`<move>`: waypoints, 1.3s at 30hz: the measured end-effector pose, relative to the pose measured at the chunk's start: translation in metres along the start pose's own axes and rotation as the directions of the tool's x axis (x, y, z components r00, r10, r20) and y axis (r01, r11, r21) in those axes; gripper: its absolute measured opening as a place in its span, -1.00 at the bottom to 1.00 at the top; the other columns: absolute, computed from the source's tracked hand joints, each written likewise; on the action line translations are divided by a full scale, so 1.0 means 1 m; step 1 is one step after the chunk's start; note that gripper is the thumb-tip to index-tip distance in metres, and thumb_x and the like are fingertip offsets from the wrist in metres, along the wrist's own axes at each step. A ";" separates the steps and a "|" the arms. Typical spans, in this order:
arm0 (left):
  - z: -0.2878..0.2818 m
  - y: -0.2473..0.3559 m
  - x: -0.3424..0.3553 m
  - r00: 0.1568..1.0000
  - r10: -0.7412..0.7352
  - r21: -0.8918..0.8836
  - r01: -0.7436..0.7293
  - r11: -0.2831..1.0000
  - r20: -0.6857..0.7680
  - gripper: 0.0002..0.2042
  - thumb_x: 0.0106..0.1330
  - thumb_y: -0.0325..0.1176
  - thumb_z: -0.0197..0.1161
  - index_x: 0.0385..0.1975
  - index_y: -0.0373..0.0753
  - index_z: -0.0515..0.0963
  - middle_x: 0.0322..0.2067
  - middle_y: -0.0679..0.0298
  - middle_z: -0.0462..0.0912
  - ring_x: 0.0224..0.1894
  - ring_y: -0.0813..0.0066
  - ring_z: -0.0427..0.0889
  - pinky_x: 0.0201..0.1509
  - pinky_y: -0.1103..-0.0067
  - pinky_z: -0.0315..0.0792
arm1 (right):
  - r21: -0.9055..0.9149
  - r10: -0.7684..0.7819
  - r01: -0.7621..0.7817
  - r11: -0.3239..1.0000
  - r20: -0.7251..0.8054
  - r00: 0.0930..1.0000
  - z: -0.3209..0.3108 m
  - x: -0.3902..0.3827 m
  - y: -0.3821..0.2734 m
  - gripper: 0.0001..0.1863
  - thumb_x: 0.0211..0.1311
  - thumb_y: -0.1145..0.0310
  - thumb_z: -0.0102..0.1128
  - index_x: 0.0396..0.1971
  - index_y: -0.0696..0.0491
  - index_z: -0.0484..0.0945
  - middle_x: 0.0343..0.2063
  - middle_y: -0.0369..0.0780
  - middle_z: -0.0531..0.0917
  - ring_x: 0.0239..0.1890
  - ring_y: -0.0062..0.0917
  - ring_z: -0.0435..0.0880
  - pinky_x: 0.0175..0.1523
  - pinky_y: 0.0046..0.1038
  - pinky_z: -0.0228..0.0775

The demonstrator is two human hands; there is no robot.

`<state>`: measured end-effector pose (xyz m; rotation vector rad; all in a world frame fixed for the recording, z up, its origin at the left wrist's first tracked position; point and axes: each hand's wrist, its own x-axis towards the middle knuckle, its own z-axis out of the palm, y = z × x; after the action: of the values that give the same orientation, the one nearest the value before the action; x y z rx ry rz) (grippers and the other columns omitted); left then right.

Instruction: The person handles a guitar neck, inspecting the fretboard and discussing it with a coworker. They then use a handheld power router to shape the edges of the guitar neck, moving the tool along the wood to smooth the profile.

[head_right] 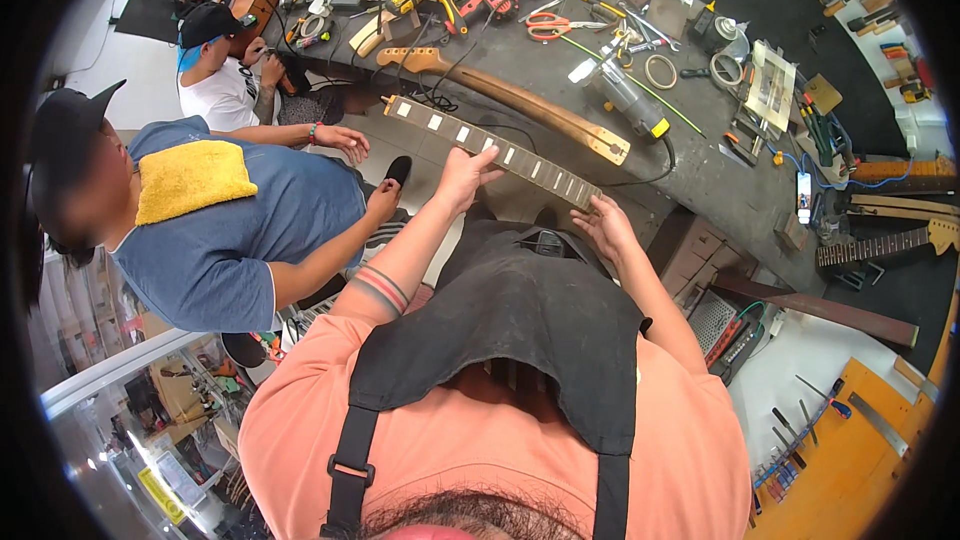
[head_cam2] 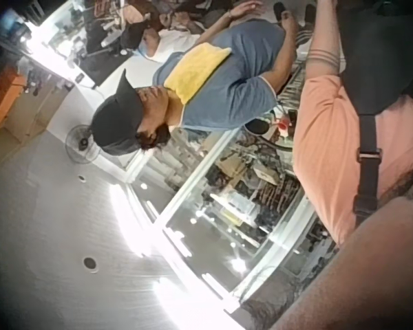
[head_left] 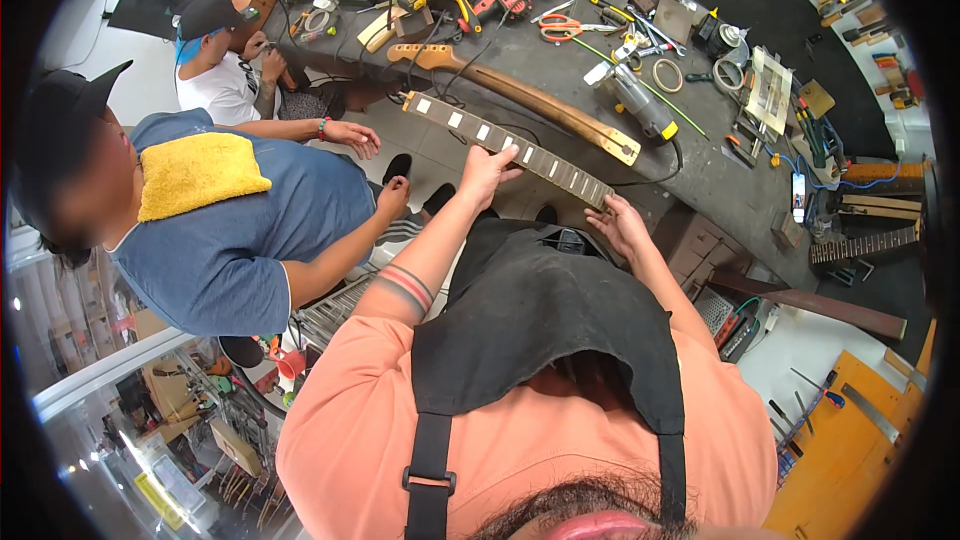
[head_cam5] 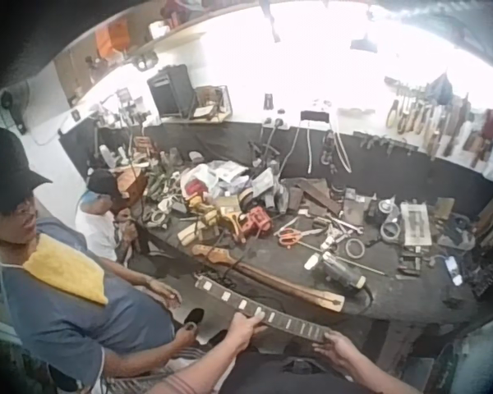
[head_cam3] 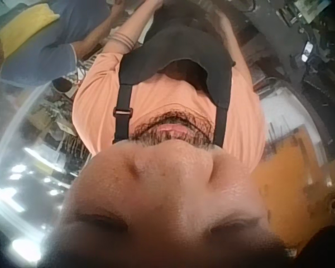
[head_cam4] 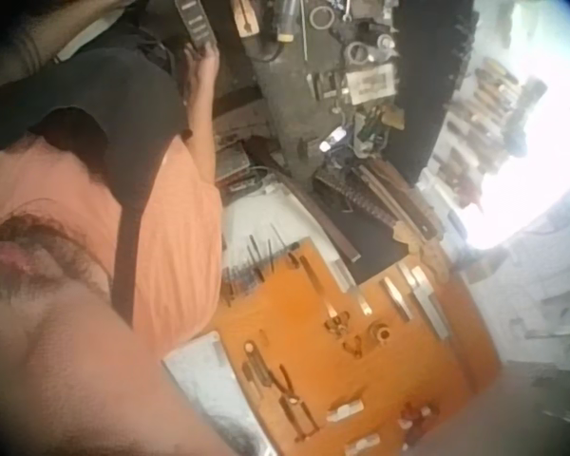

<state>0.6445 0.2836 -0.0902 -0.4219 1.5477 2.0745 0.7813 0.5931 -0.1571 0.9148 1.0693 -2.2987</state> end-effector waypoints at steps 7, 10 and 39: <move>-0.010 -0.012 0.002 0.999 0.015 -0.029 -0.016 0.999 -0.035 -0.68 0.56 -0.38 0.31 0.23 -0.29 0.51 0.11 0.13 0.69 0.16 0.20 0.74 0.19 0.07 0.71 | -0.127 0.002 -0.009 0.992 -0.062 0.998 0.004 -0.005 0.007 -0.48 0.65 0.25 0.12 0.44 0.15 0.30 0.27 0.02 0.54 0.23 -0.16 0.65 0.26 -0.17 0.58; -0.016 -0.007 0.011 0.997 -0.029 -0.075 0.024 0.997 -0.069 -0.67 0.59 -0.38 0.25 0.26 -0.27 0.48 0.13 0.11 0.68 0.17 0.16 0.74 0.18 0.04 0.71 | -0.930 -0.660 0.187 0.316 -0.074 0.747 0.004 0.008 0.005 -0.38 0.53 0.27 0.28 0.44 0.17 0.28 0.29 0.10 0.45 0.35 -0.03 0.52 0.37 -0.09 0.46; -0.052 -0.010 0.031 0.995 -0.101 -0.199 0.101 0.975 0.010 -0.70 0.65 -0.29 0.20 0.25 -0.23 0.44 0.15 0.12 0.67 0.16 0.13 0.73 0.21 -0.06 0.64 | -0.575 -0.115 0.170 0.800 0.132 0.985 0.025 -0.034 -0.079 -0.53 0.69 0.12 0.09 0.38 0.09 0.44 0.08 -0.21 0.67 0.04 -0.41 0.70 0.06 -0.37 0.55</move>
<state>0.6217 0.2431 -0.1306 -0.5615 1.2941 2.1570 0.7459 0.6250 -0.0813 0.4836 1.7196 -1.8928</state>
